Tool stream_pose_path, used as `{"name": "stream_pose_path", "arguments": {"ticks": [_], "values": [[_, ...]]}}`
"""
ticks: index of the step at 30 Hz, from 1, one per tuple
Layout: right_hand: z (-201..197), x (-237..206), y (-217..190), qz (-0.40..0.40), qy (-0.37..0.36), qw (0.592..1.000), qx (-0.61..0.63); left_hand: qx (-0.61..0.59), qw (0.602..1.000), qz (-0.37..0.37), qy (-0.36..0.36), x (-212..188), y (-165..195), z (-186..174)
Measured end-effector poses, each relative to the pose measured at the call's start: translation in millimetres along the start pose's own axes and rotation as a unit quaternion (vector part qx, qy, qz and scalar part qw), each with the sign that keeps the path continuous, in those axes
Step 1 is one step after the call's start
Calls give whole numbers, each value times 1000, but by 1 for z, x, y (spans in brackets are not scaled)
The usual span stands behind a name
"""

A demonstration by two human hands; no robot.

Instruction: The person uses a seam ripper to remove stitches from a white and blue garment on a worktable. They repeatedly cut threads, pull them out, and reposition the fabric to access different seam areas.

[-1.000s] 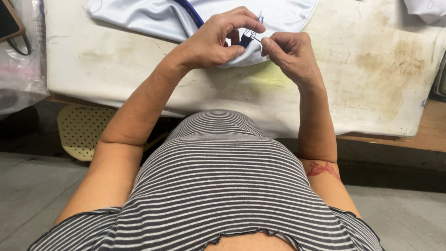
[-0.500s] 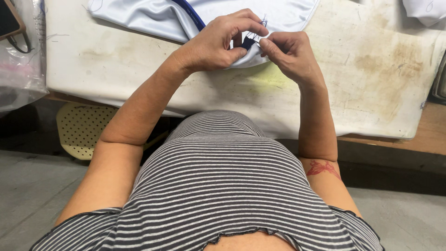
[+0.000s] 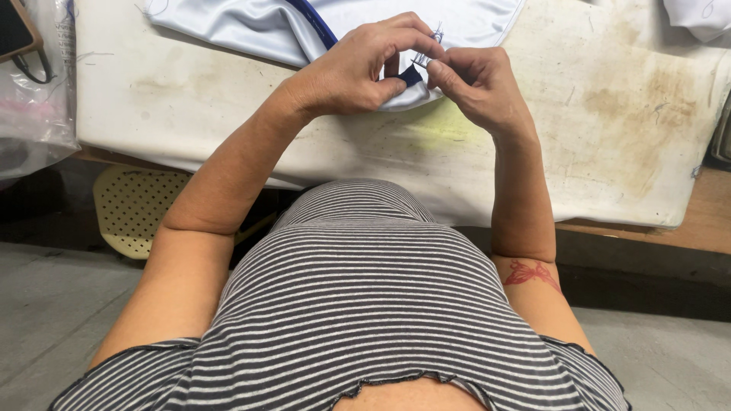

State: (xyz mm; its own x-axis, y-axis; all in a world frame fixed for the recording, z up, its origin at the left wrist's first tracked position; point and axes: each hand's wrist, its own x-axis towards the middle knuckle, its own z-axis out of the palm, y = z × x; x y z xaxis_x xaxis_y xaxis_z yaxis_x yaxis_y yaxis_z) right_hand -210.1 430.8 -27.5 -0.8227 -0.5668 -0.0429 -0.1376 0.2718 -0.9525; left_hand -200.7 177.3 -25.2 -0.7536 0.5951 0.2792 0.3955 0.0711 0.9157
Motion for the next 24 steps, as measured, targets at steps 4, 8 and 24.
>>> {"name": "stream_pose_path", "arguments": {"ticks": [4,8,24], "values": [[0,0,5,21,2,1000,-12,10,1000,-4,-2,-1,-2,2],[-7,-4,11,-30,-5,1000,-1,10,1000,9,-1,-1,-4,1],[48,-1,38,-63,152,948,272,128,983,63,114,-11,-14,4]]}}
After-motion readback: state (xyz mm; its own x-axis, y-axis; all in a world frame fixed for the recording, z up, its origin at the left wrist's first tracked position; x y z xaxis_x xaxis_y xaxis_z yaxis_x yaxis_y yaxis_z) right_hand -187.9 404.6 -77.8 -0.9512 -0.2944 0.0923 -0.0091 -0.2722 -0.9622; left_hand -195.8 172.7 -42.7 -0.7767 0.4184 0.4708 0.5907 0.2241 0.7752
